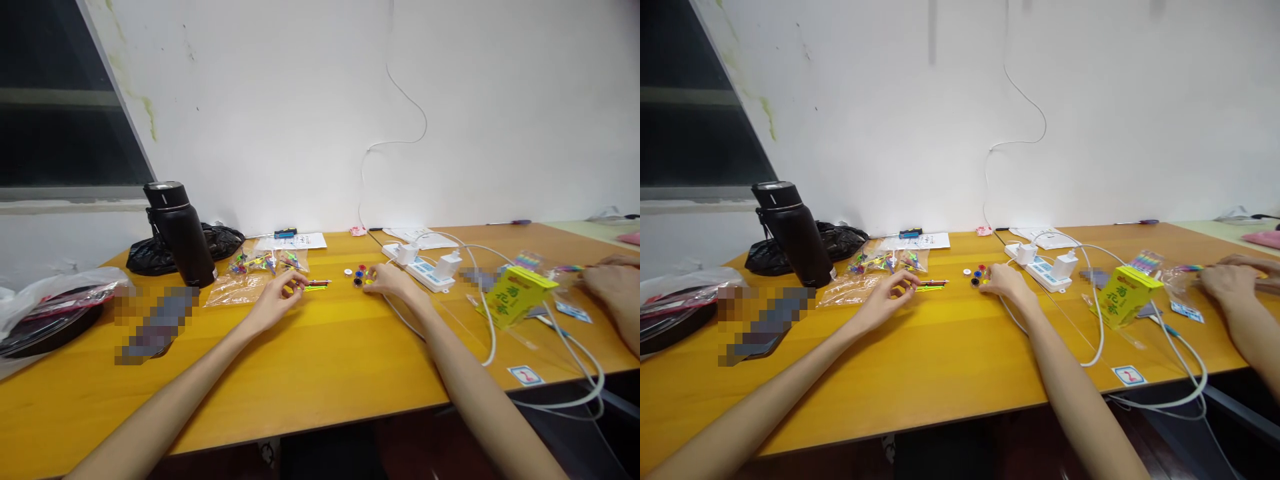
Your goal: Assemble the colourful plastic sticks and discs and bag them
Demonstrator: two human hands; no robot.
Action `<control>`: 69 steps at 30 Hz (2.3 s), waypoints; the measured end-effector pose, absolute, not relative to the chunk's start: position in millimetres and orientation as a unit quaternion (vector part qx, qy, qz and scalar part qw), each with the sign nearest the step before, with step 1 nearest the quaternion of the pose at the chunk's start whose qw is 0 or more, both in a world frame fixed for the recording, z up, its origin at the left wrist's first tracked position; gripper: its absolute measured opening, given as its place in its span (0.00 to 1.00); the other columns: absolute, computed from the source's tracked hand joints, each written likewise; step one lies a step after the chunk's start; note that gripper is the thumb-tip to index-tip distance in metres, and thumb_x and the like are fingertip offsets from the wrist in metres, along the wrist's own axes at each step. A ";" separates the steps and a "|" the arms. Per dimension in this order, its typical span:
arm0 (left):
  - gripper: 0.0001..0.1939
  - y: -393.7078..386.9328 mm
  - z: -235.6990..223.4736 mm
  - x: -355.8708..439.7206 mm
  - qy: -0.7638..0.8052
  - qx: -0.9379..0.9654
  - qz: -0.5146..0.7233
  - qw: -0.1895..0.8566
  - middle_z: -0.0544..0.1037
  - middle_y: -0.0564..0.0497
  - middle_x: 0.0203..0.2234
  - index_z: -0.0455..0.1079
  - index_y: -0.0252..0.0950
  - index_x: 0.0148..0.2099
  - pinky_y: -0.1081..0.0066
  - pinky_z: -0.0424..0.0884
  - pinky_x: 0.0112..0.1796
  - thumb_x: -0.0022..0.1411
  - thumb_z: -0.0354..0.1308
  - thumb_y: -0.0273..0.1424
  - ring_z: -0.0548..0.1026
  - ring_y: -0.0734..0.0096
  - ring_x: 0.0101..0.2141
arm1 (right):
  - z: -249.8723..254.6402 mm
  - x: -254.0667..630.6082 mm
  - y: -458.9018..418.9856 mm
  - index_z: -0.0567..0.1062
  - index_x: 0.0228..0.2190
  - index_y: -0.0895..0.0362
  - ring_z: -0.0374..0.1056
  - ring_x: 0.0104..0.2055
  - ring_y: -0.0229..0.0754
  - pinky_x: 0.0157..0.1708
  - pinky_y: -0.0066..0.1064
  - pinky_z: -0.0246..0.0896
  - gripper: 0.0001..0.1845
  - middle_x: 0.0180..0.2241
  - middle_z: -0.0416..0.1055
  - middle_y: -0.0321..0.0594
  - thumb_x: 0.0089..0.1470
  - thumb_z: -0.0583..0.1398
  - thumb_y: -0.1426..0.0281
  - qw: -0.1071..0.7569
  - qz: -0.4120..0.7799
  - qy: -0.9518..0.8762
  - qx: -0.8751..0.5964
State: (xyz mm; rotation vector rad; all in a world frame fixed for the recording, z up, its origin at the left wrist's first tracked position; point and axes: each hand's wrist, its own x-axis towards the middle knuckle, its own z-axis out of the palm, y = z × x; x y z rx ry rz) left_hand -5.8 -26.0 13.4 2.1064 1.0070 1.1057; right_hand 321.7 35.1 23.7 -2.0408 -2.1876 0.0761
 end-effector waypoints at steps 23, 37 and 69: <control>0.08 -26.7 13.5 -5.9 0.380 0.786 0.401 0.277 0.78 0.49 0.42 0.73 0.39 0.45 0.70 0.68 0.39 0.68 0.54 0.33 0.74 0.67 0.41 | 28.8 316.5 30.5 0.80 0.38 0.60 0.76 0.40 0.54 0.32 0.32 0.59 0.19 0.36 0.80 0.52 0.46 0.65 0.61 0.040 0.019 -0.723 -0.690; 0.08 -25.6 13.0 -6.1 0.378 0.787 0.404 0.274 0.78 0.48 0.43 0.73 0.39 0.45 0.69 0.69 0.39 0.68 0.54 0.32 0.74 0.67 0.41 | 34.3 315.5 27.6 0.81 0.34 0.59 0.76 0.39 0.52 0.32 0.31 0.59 0.15 0.34 0.80 0.51 0.47 0.65 0.62 0.039 0.018 -0.729 -0.683; 0.07 -16.9 10.8 -13.6 0.449 0.758 0.418 0.220 0.79 0.50 0.39 0.73 0.38 0.41 0.68 0.69 0.39 0.63 0.54 0.27 0.74 0.68 0.35 | 39.2 280.9 12.9 0.75 0.37 0.56 0.68 0.31 0.38 0.28 0.27 0.48 0.09 0.30 0.76 0.38 0.62 0.56 0.65 0.232 0.018 -0.772 -0.592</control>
